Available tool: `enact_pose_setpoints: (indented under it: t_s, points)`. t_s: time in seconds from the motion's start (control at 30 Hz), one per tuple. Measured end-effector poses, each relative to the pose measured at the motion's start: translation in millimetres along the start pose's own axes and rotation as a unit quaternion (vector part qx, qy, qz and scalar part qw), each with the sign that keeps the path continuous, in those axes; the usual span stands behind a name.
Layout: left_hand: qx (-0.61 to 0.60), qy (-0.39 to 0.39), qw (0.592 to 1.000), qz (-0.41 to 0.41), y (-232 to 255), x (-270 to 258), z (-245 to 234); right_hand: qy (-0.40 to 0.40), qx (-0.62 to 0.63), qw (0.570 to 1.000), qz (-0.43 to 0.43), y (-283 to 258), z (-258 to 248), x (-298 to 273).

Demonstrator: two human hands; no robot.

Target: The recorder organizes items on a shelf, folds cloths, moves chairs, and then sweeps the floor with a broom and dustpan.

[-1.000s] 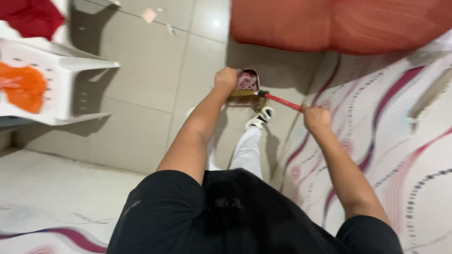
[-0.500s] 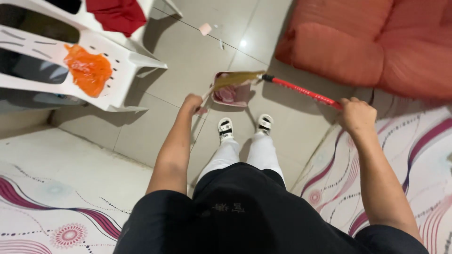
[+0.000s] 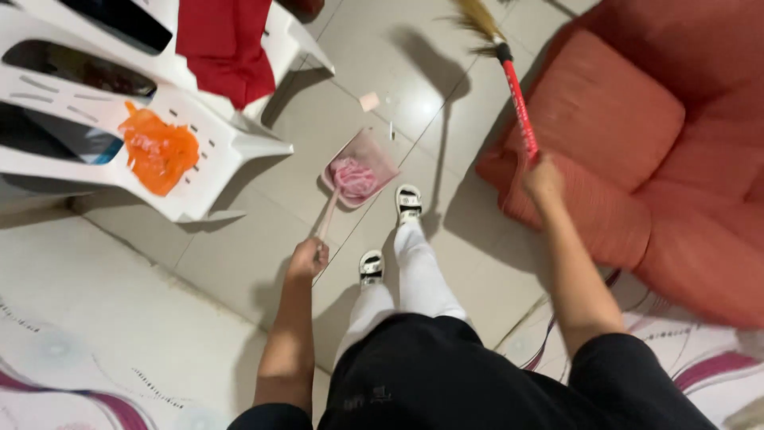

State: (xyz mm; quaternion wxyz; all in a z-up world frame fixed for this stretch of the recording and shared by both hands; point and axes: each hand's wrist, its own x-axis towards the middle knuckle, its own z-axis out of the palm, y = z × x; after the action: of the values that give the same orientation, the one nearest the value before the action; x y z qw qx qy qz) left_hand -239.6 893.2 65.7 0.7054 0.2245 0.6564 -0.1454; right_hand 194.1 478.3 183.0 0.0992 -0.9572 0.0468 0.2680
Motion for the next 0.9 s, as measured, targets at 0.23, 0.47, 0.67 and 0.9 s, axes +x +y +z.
enact_pose_setpoints:
  t_s: [0.23, 0.47, 0.67, 0.9]
  points:
    - [-0.068, 0.069, 0.995, -0.029, 9, 35, 32, 0.018, 0.067, 0.998, -0.006, -20, 113, 181]
    - [-0.087, 0.035, 0.995, 0.028, 36, 54, 69, -0.064, 0.196, 0.968, 0.146, -93, 169, 281]
    - [-0.122, 0.13, 0.984, -0.015, 72, 46, 103, -0.183, -0.266, 0.925, -0.2, -125, 270, 302]
    - [-0.115, 0.131, 0.985, -0.003, 88, 40, 107, -0.251, 0.073, 0.965, 0.004, -127, 160, 173]
